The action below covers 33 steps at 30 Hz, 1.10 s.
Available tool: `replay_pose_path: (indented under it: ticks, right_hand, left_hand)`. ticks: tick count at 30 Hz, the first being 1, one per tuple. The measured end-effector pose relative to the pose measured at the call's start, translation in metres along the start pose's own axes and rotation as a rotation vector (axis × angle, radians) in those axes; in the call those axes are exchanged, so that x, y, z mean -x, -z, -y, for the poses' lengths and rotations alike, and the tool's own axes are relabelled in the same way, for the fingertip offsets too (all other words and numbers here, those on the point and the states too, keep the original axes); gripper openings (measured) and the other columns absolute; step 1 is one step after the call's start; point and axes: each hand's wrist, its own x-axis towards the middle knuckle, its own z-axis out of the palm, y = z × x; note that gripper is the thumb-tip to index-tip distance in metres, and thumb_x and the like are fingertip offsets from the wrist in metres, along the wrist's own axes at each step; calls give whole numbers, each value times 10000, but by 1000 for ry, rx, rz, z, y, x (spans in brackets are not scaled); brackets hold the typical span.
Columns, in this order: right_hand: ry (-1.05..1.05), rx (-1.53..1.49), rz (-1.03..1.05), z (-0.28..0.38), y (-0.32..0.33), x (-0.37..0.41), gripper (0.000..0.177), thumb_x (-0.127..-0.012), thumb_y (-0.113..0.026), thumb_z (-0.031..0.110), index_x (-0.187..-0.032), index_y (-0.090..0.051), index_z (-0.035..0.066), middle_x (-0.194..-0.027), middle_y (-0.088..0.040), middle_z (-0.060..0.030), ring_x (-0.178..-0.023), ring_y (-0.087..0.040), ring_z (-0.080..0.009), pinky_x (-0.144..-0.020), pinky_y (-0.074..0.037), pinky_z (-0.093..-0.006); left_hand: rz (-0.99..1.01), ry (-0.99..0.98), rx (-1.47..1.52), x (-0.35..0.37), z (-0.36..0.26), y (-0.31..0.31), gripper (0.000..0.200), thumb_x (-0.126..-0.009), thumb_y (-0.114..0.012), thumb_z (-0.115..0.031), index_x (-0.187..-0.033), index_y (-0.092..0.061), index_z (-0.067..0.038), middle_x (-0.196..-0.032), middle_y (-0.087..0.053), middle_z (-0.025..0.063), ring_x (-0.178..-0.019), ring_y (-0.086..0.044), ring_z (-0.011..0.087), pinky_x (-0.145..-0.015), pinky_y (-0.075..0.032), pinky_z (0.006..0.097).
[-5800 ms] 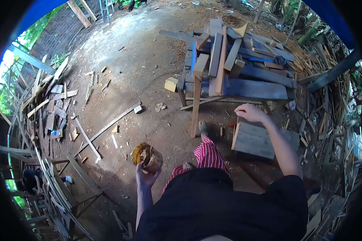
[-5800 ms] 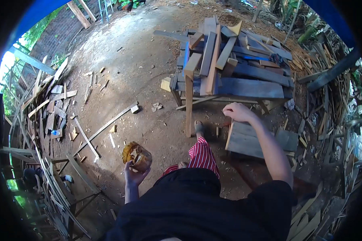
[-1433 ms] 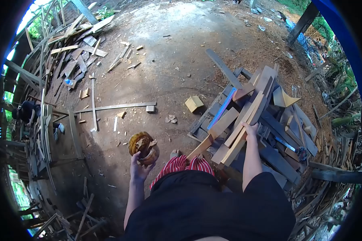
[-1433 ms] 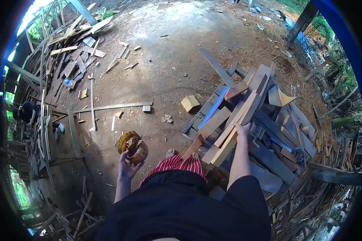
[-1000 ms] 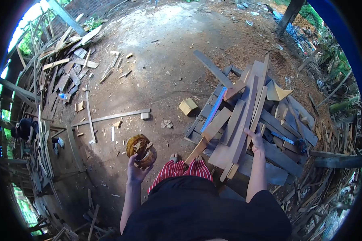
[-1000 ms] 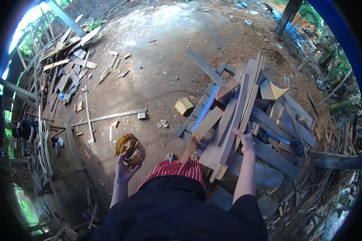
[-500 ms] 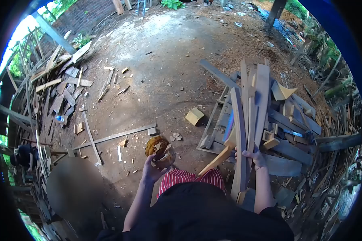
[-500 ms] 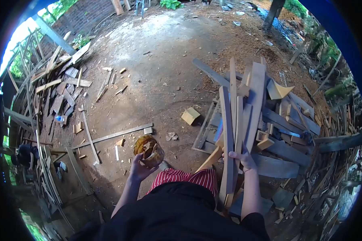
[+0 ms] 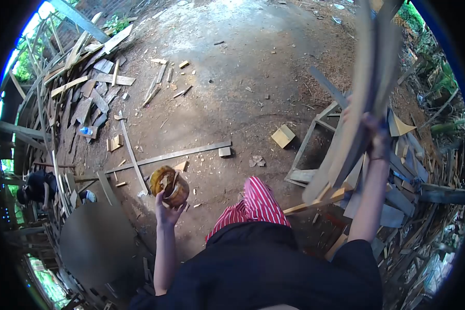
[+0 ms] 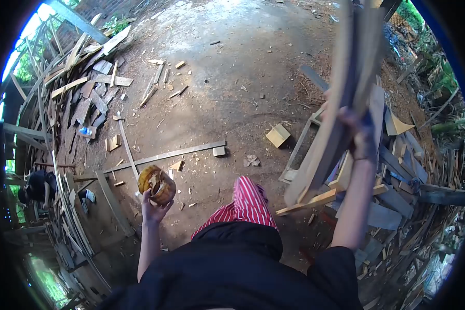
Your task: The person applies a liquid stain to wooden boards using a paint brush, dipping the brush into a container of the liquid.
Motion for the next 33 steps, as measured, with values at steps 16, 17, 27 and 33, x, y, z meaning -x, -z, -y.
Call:
replay_pose_path:
  ticks: [16, 17, 27, 33]
  right_hand:
    - [-217, 57, -43, -116, -68, -267, 571, -714, -768, 156, -1213, -530, 13, -1013, -662, -138, -859, -678, -225, -767, -558, -353]
    - [-367, 15, -19, -127, -79, -295, 556, -728, -761, 138, -1216, -527, 8, -999, -667, -145, -839, -682, -232, -767, -569, -364]
    - [-832, -41, 169, -193, -150, -577, 585, -786, -759, 173, -1256, -478, -32, -1018, -662, -168, -846, -686, -247, -732, -597, -386]
    - [-478, 194, 179, -217, -211, -738, 676, -749, -774, 110, -1320, -424, 19, -1120, -605, -120, -964, -632, -214, -849, -542, -346]
  left_hand:
    - [78, 74, 256, -222, -143, -205, 798, -777, -669, -401, -1441, -285, -184, -1475, -286, 171, -1311, -392, 366, -1068, -354, 556]
    - [40, 100, 275, -238, -162, -225, 762, -782, -673, -402, -1419, -313, -190, -1471, -291, 165, -1308, -392, 365, -1067, -359, 558]
    - [27, -95, 349, -329, -298, -368, 764, -782, -713, -363, -1424, -316, -240, -1438, -336, 183, -1328, -370, 387, -1095, -351, 581]
    - [-81, 13, 525, -457, -398, -377, 706, -778, -632, -413, -1401, -389, -188, -1421, -415, 138, -1309, -418, 334, -1079, -357, 536]
